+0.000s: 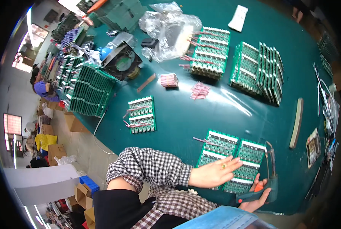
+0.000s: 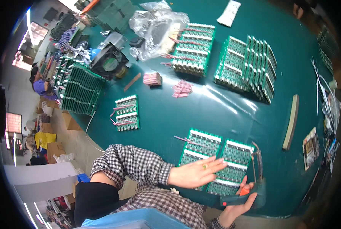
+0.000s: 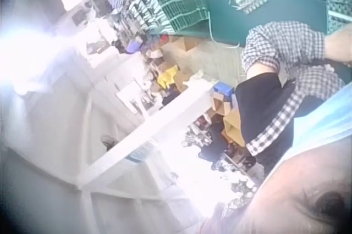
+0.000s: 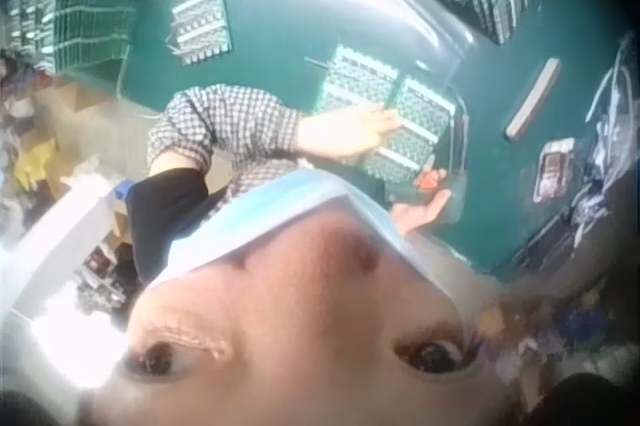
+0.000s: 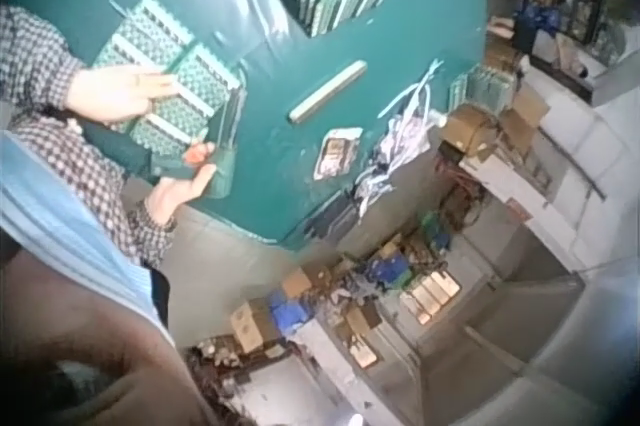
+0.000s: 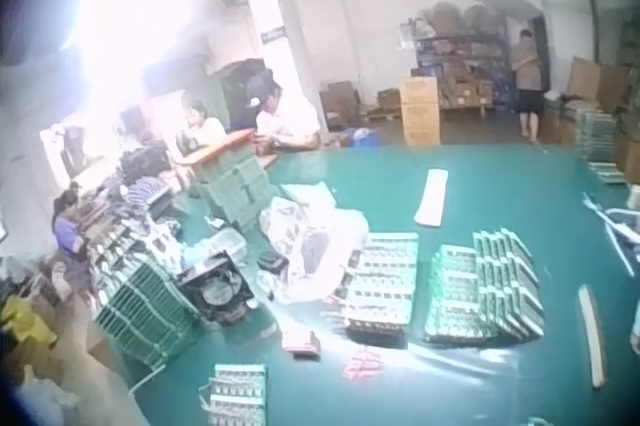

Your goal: The person solders electronic components and small wire bundles onto printed circuit boards using a soldering iron and tweezers.

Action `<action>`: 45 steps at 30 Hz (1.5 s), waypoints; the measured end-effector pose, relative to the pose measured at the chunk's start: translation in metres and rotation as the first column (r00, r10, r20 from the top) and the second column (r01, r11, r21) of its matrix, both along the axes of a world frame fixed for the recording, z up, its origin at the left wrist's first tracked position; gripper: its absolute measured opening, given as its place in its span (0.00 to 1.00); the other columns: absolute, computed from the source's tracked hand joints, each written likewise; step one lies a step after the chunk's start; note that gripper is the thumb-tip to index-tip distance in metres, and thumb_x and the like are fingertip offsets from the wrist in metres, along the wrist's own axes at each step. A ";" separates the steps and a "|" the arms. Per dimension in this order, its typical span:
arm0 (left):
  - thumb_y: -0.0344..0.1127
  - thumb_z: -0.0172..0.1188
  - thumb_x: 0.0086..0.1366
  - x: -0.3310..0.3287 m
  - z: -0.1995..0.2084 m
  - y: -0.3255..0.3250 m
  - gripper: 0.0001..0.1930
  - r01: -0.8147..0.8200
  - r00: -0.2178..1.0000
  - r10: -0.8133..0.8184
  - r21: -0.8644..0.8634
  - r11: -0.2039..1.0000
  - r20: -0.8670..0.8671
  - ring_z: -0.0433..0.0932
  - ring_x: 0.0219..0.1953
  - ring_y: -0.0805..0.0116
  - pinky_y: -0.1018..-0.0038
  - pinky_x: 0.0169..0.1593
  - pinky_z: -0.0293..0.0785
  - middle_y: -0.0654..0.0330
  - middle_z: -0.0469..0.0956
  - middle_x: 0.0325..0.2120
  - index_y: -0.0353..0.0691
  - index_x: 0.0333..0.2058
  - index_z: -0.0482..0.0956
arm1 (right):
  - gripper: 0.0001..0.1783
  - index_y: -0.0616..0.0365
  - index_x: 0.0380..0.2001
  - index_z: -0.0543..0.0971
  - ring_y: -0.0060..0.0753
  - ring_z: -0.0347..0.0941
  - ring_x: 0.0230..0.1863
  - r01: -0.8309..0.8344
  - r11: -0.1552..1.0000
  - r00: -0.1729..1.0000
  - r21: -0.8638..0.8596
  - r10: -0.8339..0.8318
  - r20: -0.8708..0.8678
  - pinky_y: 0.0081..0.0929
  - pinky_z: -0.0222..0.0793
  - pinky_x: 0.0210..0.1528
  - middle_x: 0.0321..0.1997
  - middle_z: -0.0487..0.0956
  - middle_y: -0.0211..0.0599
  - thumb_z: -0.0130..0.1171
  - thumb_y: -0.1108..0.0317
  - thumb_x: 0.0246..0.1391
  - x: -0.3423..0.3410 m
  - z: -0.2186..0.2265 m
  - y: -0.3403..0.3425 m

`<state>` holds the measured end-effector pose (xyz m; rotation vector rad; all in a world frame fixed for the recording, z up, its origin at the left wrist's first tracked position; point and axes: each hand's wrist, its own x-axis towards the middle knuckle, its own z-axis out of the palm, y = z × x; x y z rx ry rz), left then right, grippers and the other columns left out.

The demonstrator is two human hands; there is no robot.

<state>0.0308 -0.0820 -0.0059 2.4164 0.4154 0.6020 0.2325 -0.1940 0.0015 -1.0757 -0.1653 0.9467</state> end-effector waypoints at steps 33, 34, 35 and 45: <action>0.32 0.59 0.56 -0.018 0.026 0.061 0.04 -0.512 0.854 0.496 -0.427 0.745 -0.158 0.76 0.25 0.65 0.71 0.29 0.73 0.59 0.74 0.26 0.40 0.30 0.75 | 0.23 0.62 0.51 0.69 0.32 0.76 0.41 -0.180 0.980 0.984 -0.080 0.180 -0.003 0.30 0.80 0.39 0.41 0.75 0.37 0.48 0.53 0.64 0.028 0.011 -0.013; 0.32 0.59 0.57 -0.017 0.028 0.060 0.04 -0.517 0.850 0.499 -0.442 0.733 -0.167 0.76 0.25 0.65 0.71 0.28 0.72 0.59 0.74 0.26 0.40 0.30 0.75 | 0.23 0.62 0.51 0.68 0.31 0.76 0.40 -0.175 0.981 0.984 -0.083 0.176 0.008 0.29 0.80 0.39 0.41 0.75 0.36 0.48 0.53 0.64 0.027 0.013 -0.012; 0.32 0.59 0.57 -0.017 0.028 0.060 0.04 -0.514 0.852 0.496 -0.457 0.726 -0.171 0.76 0.25 0.65 0.71 0.28 0.72 0.58 0.74 0.26 0.40 0.30 0.75 | 0.23 0.62 0.51 0.68 0.31 0.76 0.40 -0.165 0.982 0.986 -0.092 0.168 0.022 0.29 0.80 0.39 0.41 0.75 0.36 0.48 0.53 0.64 0.027 0.014 -0.012; 0.29 0.61 0.55 -0.025 0.034 0.079 0.04 -0.579 0.810 0.545 -0.442 0.685 -0.217 0.74 0.23 0.72 0.76 0.28 0.71 0.61 0.75 0.25 0.38 0.29 0.78 | 0.26 0.66 0.53 0.67 0.38 0.75 0.42 -0.178 0.983 0.983 -0.049 0.181 0.043 0.36 0.79 0.42 0.42 0.76 0.41 0.47 0.53 0.64 0.030 0.018 -0.001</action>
